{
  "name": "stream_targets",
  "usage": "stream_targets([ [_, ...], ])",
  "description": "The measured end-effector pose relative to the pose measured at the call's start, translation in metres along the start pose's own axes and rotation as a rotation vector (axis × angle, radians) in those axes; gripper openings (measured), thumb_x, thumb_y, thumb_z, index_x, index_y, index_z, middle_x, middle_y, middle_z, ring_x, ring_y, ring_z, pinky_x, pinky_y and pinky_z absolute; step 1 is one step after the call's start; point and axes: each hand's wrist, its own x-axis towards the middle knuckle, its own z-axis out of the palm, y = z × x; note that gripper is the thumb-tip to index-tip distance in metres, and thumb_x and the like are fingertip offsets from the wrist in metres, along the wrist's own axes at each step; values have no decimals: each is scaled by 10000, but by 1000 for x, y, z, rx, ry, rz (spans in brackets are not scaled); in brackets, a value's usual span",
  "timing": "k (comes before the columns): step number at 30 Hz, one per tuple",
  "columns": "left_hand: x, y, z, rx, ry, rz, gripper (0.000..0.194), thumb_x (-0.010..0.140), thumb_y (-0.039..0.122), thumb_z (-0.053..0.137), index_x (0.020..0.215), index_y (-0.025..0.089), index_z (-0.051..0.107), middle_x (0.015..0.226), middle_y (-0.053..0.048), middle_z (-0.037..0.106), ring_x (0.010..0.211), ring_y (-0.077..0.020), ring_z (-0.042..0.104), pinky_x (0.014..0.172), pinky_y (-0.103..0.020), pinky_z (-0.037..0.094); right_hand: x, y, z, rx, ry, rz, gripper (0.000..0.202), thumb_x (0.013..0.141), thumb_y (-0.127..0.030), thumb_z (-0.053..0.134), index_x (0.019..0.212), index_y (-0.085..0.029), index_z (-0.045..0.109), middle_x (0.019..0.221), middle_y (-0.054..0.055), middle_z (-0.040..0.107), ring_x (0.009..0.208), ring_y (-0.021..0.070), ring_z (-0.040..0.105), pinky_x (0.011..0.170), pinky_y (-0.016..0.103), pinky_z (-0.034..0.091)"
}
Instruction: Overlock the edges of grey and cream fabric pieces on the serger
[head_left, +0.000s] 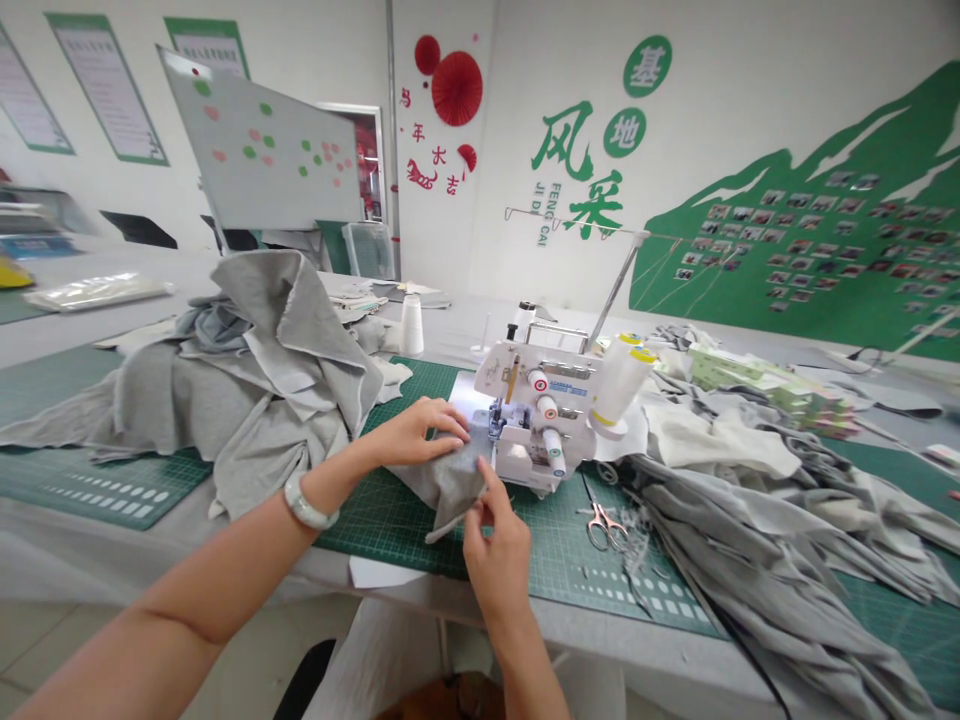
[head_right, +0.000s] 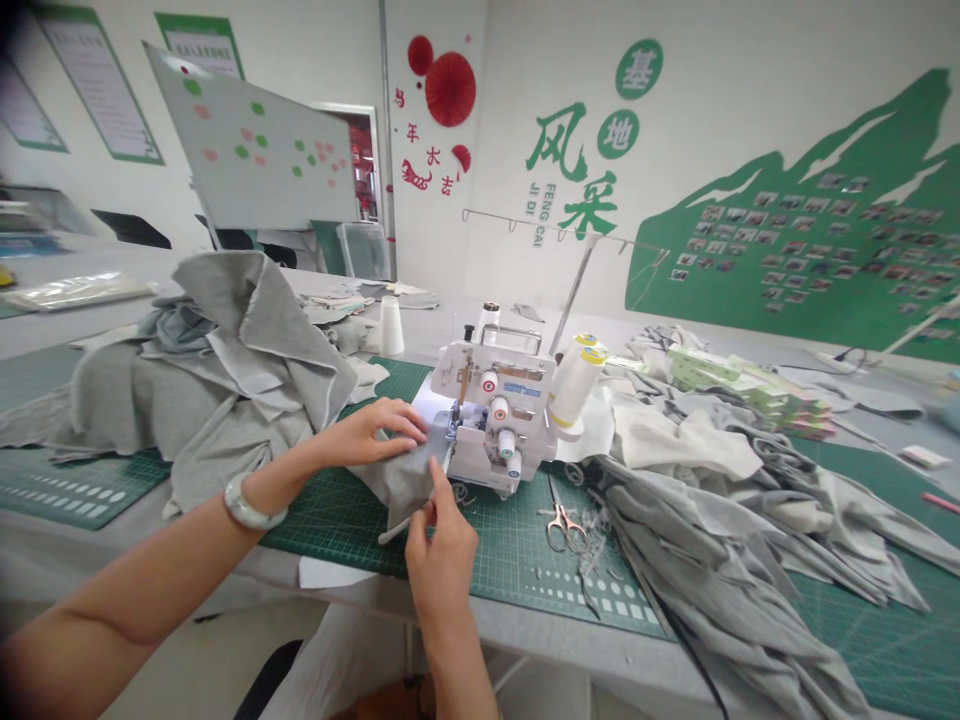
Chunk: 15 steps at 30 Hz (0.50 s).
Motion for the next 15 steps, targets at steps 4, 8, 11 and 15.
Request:
stream_targets([
  [4, 20, -8, -20, -222, -167, -94, 204, 833, 296, 628, 928, 174, 761, 1006, -83, 735, 968, -196, 652, 877, -286, 464, 1, -2, 0, -4, -12, 36, 509, 820, -140, 420, 1324, -131, 497, 736, 8, 680, 589, 146, 624, 573, 217, 445],
  [8, 43, -18, -41, -376, -365, -277, 202, 753, 310, 698, 861, 159, 778, 891, -84, 755, 849, -193, 677, 779, -264, 483, 2, -4, -1, 62, -20, 61, 496, 833, -140, 418, 1328, -122, 447, 714, -4, 689, 600, 149, 642, 593, 216, 453],
  [11, 61, -23, -48, -486, -165, -407, 123, 680, 255, 736, 713, 139, 762, 711, -64, 733, 698, -153, 651, 671, -229, 464, 3, -4, -2, 87, -38, 64, 486, 832, -138, 422, 1318, -129, 439, 706, -11, 689, 593, 144, 643, 584, 209, 452],
  [15, 96, -32, -45, -630, 269, -582, 147, 747, 244, 673, 655, 131, 699, 554, -22, 636, 537, -87, 554, 559, -201, 403, 4, -1, -2, 97, -50, 66, 482, 837, -139, 426, 1319, -147, 431, 715, -16, 689, 598, 142, 642, 596, 208, 462],
])
